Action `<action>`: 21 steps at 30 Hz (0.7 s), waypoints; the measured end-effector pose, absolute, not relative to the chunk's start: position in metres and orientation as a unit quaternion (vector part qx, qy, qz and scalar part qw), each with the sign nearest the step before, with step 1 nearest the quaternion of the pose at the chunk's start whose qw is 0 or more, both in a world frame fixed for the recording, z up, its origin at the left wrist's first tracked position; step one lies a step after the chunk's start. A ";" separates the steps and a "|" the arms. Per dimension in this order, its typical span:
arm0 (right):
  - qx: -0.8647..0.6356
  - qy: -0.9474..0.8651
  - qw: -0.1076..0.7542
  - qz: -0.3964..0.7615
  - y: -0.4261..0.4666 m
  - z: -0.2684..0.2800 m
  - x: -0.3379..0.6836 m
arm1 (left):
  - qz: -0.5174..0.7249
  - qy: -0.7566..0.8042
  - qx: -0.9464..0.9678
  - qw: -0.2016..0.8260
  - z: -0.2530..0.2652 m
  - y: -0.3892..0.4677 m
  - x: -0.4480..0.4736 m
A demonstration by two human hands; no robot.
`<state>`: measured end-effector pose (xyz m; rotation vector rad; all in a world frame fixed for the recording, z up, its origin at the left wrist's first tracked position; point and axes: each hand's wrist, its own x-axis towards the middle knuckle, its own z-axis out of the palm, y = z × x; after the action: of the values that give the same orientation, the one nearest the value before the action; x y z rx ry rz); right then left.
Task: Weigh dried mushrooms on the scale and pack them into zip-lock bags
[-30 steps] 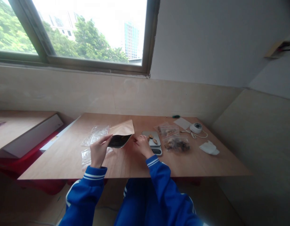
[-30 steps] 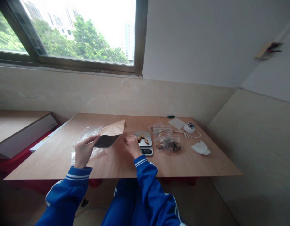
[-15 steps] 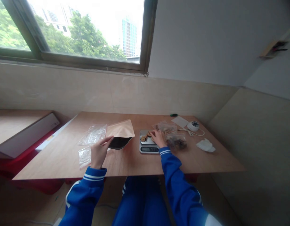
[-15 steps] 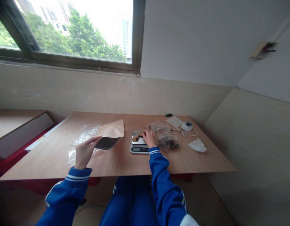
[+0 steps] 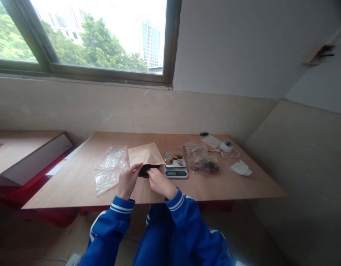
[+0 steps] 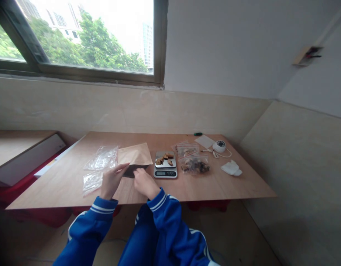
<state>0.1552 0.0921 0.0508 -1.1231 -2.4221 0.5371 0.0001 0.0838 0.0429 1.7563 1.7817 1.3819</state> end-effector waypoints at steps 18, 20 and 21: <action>-0.479 -0.831 0.206 0.195 0.158 0.000 0.097 | 0.498 0.612 0.597 0.147 0.041 0.069 0.014; -0.472 -0.832 0.213 0.200 0.155 0.006 0.102 | 0.496 0.614 0.596 0.147 0.041 0.070 0.016; -0.470 -0.831 0.216 0.203 0.152 0.010 0.106 | 0.495 0.614 0.596 0.147 0.041 0.070 0.016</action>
<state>0.1057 0.1519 0.0098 -1.3032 -2.3041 0.5617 0.0157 0.0698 0.0414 1.7159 1.7674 1.4252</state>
